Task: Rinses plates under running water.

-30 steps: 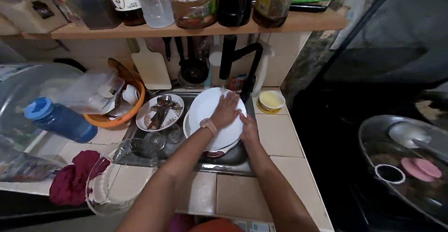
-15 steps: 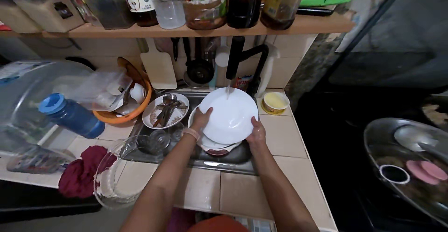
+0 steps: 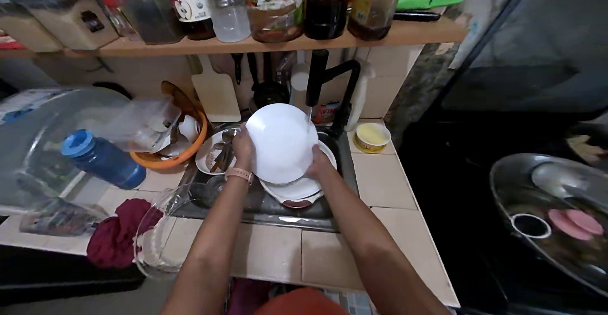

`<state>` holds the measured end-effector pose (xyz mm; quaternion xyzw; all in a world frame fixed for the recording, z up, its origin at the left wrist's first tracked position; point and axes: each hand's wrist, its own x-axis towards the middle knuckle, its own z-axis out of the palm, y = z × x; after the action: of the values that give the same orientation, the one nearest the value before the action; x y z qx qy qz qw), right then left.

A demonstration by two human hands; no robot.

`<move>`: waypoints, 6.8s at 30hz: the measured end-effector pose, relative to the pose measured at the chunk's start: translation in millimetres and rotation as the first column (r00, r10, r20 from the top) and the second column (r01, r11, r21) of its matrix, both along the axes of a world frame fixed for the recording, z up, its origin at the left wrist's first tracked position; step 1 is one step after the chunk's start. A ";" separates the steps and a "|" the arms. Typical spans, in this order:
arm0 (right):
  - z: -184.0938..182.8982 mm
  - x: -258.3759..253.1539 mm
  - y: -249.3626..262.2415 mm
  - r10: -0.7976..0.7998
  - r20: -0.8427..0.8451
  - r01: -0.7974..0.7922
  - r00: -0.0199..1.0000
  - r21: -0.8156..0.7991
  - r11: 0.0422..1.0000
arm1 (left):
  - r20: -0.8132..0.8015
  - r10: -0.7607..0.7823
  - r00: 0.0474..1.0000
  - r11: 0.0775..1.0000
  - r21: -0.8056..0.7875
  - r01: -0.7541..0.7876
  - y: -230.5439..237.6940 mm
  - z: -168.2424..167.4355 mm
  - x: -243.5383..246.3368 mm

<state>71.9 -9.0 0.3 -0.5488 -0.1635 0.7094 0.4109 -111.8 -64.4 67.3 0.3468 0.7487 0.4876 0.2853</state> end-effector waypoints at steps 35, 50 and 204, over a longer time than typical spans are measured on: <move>21.1 61.0 -41.9 -0.085 -0.171 0.134 0.982 0.301 0.944 | -0.546 -0.706 0.452 0.692 -0.395 0.604 52.3 -70.1 58.3; 76.5 139.4 -90.9 -0.267 0.176 0.186 0.947 0.376 0.908 | -0.242 -0.880 0.409 0.472 -0.338 0.814 40.3 -87.8 82.0; 24.1 164.5 -99.7 0.388 0.689 -0.750 0.613 0.352 0.560 | -0.213 -0.201 0.956 0.980 -0.038 0.197 -3.1 1.9 37.5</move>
<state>236.4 -108.7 24.5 -0.4695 -0.6679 0.5274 0.2350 -74.3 -67.5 69.2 0.4687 0.7405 0.4098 0.2530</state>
